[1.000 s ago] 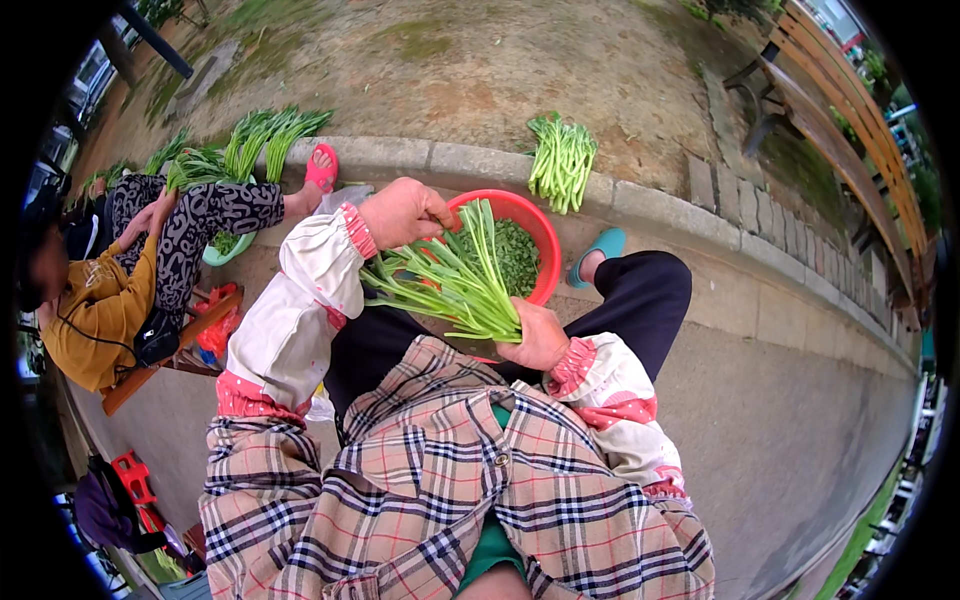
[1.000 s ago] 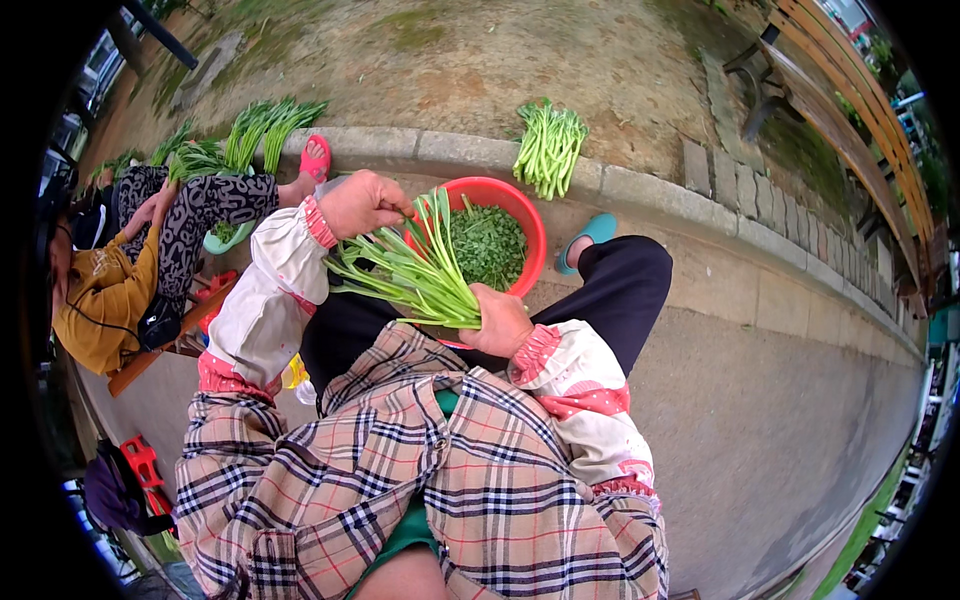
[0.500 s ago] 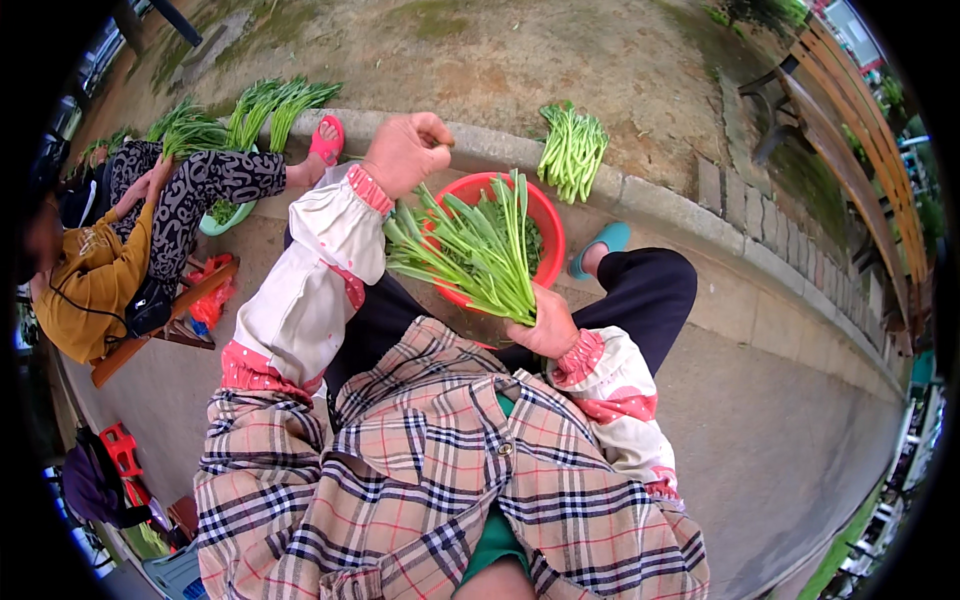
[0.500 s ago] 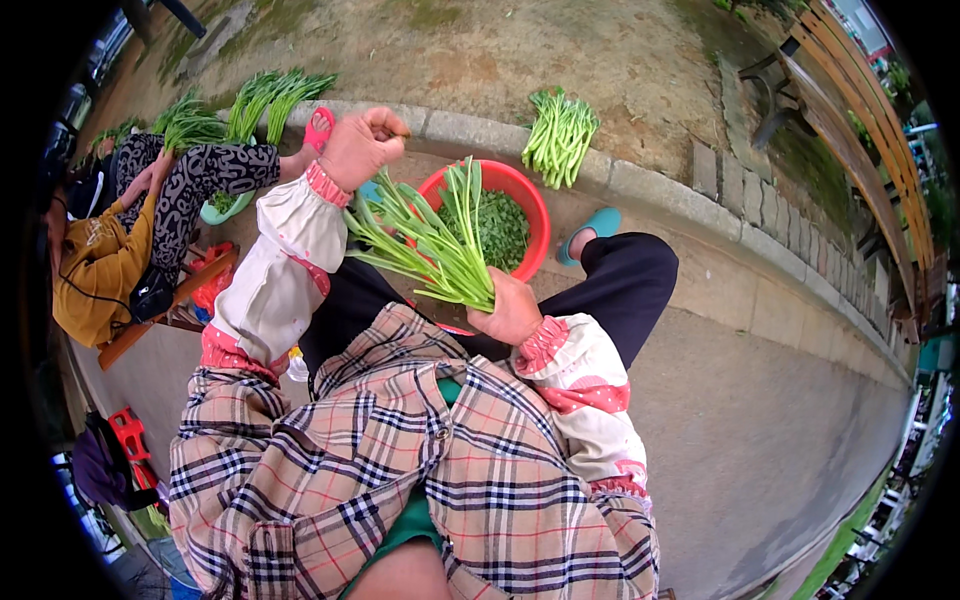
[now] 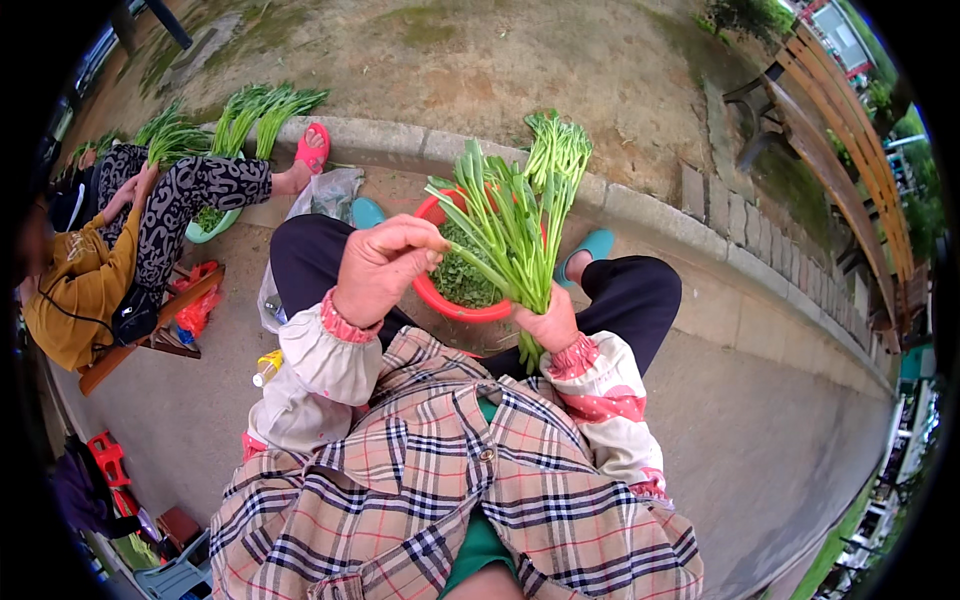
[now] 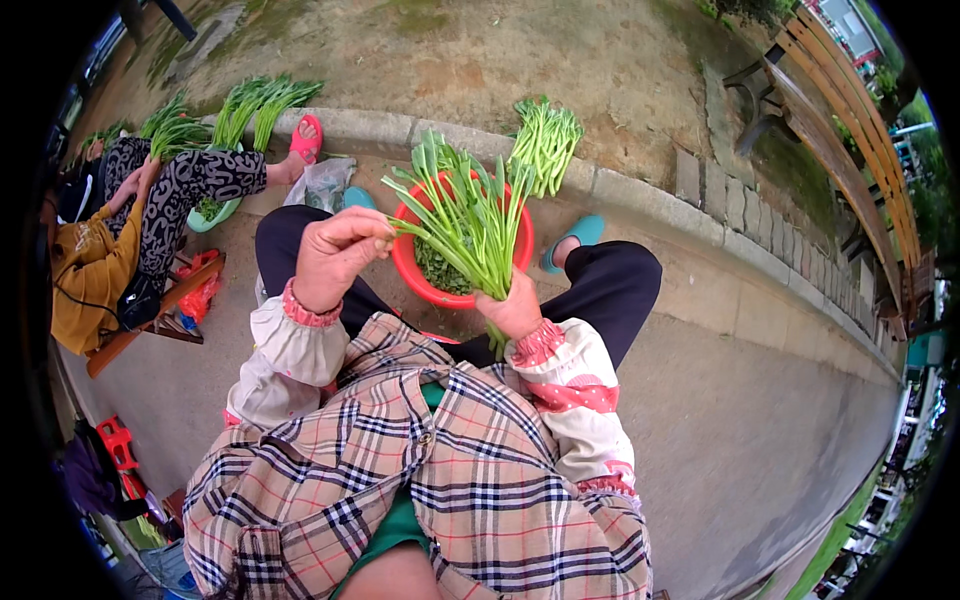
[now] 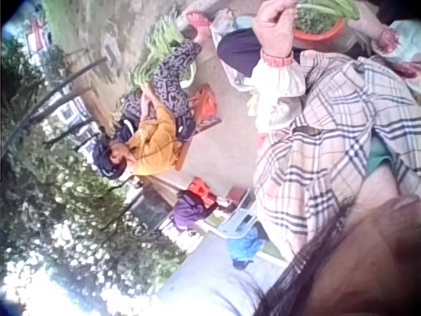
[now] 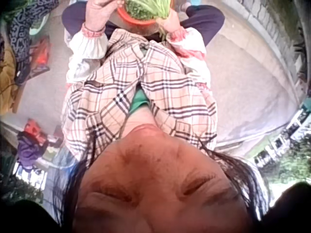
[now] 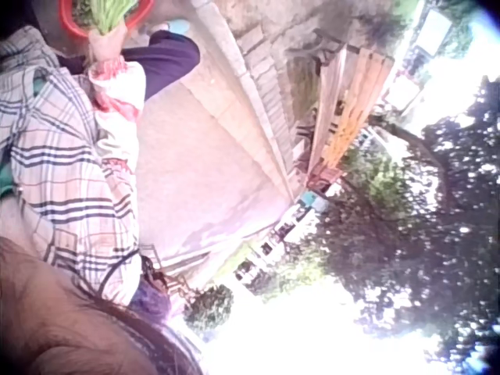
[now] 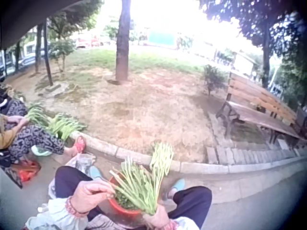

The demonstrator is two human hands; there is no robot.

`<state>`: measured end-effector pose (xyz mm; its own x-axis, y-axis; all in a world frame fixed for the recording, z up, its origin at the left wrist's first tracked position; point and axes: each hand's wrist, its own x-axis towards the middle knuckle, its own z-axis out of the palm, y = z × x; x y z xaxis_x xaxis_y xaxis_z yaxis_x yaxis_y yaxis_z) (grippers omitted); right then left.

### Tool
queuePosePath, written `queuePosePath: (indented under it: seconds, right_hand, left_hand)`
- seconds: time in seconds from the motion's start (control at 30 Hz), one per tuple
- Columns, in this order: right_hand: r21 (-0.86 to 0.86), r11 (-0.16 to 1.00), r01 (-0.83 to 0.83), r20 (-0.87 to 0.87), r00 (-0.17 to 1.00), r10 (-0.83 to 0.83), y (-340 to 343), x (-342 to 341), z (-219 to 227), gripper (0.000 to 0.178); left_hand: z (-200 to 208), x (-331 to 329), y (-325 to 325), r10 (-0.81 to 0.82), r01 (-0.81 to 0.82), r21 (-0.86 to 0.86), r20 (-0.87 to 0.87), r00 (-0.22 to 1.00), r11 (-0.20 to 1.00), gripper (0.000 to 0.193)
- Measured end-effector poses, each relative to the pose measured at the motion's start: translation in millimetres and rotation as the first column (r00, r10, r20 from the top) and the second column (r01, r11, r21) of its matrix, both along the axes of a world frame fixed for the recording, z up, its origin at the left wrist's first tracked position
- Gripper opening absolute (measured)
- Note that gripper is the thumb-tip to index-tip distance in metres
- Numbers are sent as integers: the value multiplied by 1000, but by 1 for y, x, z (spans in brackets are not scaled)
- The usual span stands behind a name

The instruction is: The person cleans green leafy vegetables by hand, plucking the edible tips and leaves into a red bowl while holding the remaining stems in the other hand.

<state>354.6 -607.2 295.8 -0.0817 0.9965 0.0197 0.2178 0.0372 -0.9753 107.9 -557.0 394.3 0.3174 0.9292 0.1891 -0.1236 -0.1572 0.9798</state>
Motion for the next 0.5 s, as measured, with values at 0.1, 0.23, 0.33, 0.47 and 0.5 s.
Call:
queuePosePath:
  seconds: [0.1, 0.23, 0.33, 0.47, 0.5]
  right_hand:
    - [5, 1000, 17, 16, 1000, -17, 1, 1, -6, 30]
    - [38, 999, 26, 27, 999, -27, 0, -1, -8, 30]
    - [74, 997, 23, 43, 999, -26, 0, -2, -7, 31]
    - [66, 998, 11, 93, 995, -17, 0, -4, -4, 32]
    - [64, 998, 9, 109, 994, -16, 0, -4, -3, 33]
  left_hand:
    - [-38, 17, -8, 43, -32, 78, -149, 988, 996, 14]
    - [-53, 20, -2, 153, 41, 382, -464, 873, 923, 11]
    - [-39, 22, -2, 205, -5, 377, -491, 847, 926, 10]
    - [-17, 37, 1, 134, -139, -4, -247, 960, 990, 9]
    - [-13, 43, 4, 116, -136, -121, -155, 981, 983, 10]
